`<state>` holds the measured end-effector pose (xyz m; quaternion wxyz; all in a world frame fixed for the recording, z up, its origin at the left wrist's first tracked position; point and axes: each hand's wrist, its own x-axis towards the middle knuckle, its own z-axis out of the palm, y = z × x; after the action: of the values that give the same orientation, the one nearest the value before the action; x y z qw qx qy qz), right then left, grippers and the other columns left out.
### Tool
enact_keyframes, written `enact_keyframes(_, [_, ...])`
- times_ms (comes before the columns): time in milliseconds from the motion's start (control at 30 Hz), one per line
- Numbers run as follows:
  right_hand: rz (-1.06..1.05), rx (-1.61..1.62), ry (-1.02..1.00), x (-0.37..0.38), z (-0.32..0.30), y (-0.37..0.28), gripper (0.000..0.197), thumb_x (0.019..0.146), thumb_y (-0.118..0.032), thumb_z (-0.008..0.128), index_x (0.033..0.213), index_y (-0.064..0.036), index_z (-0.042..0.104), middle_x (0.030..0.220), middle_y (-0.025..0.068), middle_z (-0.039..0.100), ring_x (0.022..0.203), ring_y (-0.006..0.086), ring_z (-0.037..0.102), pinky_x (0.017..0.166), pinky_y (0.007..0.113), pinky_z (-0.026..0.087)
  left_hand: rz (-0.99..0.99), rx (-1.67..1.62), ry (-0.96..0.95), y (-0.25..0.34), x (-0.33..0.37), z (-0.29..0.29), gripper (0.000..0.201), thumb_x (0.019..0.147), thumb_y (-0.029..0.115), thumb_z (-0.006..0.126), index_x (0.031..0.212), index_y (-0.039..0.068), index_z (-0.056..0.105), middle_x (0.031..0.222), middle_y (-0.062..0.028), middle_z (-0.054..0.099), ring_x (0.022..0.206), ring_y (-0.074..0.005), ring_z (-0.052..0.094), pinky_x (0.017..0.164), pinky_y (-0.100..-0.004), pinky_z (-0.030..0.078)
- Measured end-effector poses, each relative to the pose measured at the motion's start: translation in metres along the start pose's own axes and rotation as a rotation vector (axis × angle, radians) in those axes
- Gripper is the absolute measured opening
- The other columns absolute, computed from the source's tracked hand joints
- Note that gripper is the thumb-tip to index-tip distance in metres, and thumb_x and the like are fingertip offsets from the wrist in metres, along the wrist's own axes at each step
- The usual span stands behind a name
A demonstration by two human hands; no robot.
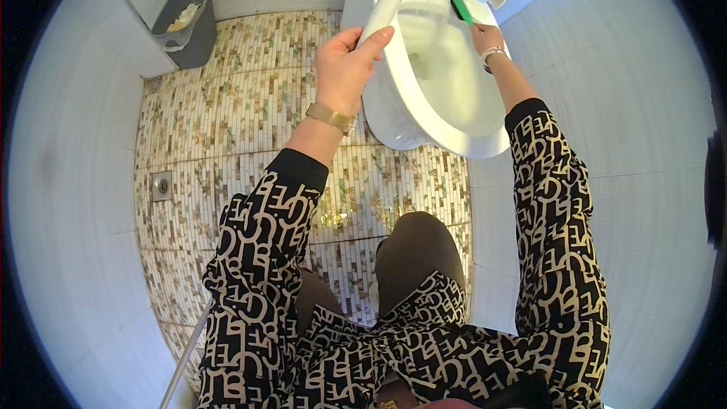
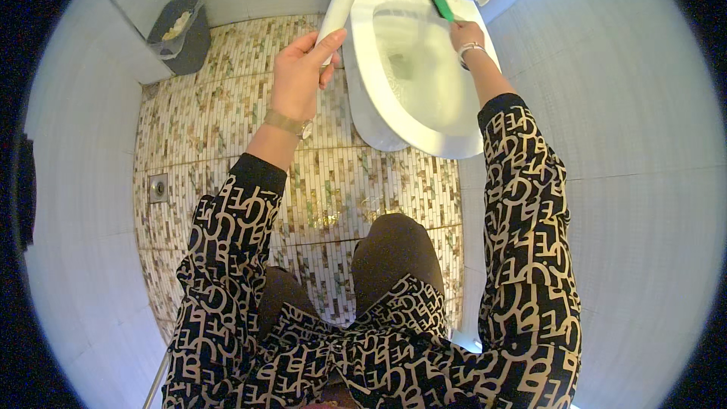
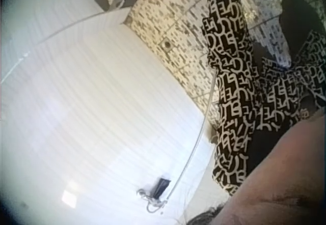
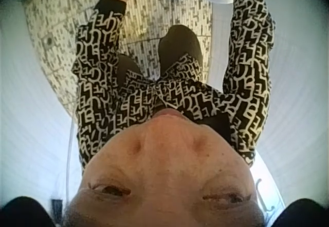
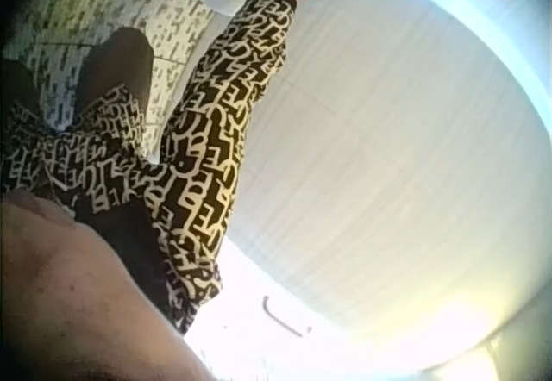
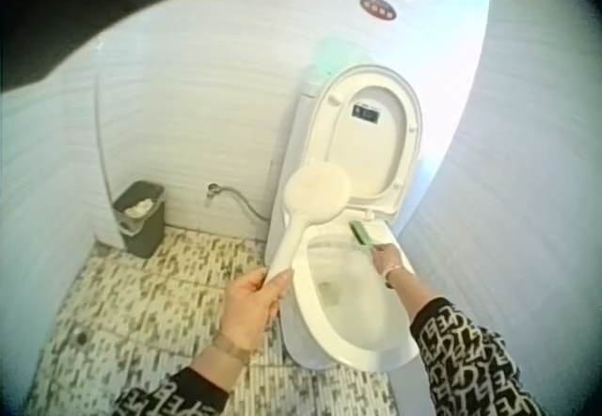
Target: Cleaning the interior and exterior of a toilet bowl using a brush and a handheld shower head.
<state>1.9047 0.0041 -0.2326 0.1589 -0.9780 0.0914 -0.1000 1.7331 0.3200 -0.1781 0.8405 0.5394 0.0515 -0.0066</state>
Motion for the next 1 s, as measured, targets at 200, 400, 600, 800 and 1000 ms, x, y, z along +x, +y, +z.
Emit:
enact_keyframes(200, [0.433,-0.057,0.132,0.034,-0.037,0.07,0.035,0.081,-0.027,0.055,0.097,0.0034,0.065,0.097,0.0258,0.063,0.094,0.0406,0.061,0.077,0.043,0.049,0.061,-0.03,-0.04,-0.003,0.0,0.012,0.027,0.079,0.025,0.073,0.091,0.003,0.065,0.067,0.0015,0.054,0.046,-0.0037,0.039,0.042,-0.0187,0.028])
enact_keyframes(400, [0.165,-0.324,0.047,0.017,-0.018,0.034,0.035,0.082,-0.026,0.056,0.098,0.0033,0.065,0.095,0.0265,0.063,0.091,0.04,0.062,0.078,0.042,0.049,0.076,-0.003,-0.004,0.011,0.002,0.004,0.026,0.078,0.025,0.073,0.089,0.003,0.064,0.067,0.0018,0.054,0.046,-0.0038,0.039,0.042,-0.019,0.027])
enact_keyframes(600, [0.204,0.074,0.195,-0.002,-0.015,0.036,0.033,0.086,-0.028,0.05,0.093,-0.0025,0.068,0.096,0.0244,0.063,0.091,0.0356,0.063,0.079,0.041,0.049,0.074,-0.05,-0.027,0.01,0.002,0.012,0.027,0.078,0.026,0.073,0.088,0.003,0.064,0.067,0.0016,0.054,0.046,-0.0043,0.039,0.042,-0.0195,0.027])
enact_keyframes(800, [-0.101,0.283,0.198,-0.004,0.014,-0.001,0.031,0.084,-0.033,0.058,0.103,-0.0099,0.068,0.085,0.0189,0.066,0.084,0.0331,0.065,0.075,0.039,0.049,0.085,-0.106,-0.063,0.011,0.007,0.03,0.027,0.077,0.027,0.073,0.087,0.003,0.064,0.067,0.002,0.054,0.046,-0.0042,0.039,0.042,-0.0197,0.027])
enact_keyframes(1000, [-0.14,0.495,-0.06,-0.069,0.032,-0.056,0.031,0.085,-0.029,0.06,0.11,-0.0103,0.066,0.066,0.0084,0.061,0.059,0.0121,0.053,0.058,0.028,0.043,0.115,-0.069,-0.002,0.014,0.003,-0.001,0.027,0.077,0.027,0.073,0.088,0.004,0.063,0.067,0.0014,0.054,0.045,-0.0043,0.039,0.042,-0.0198,0.027])
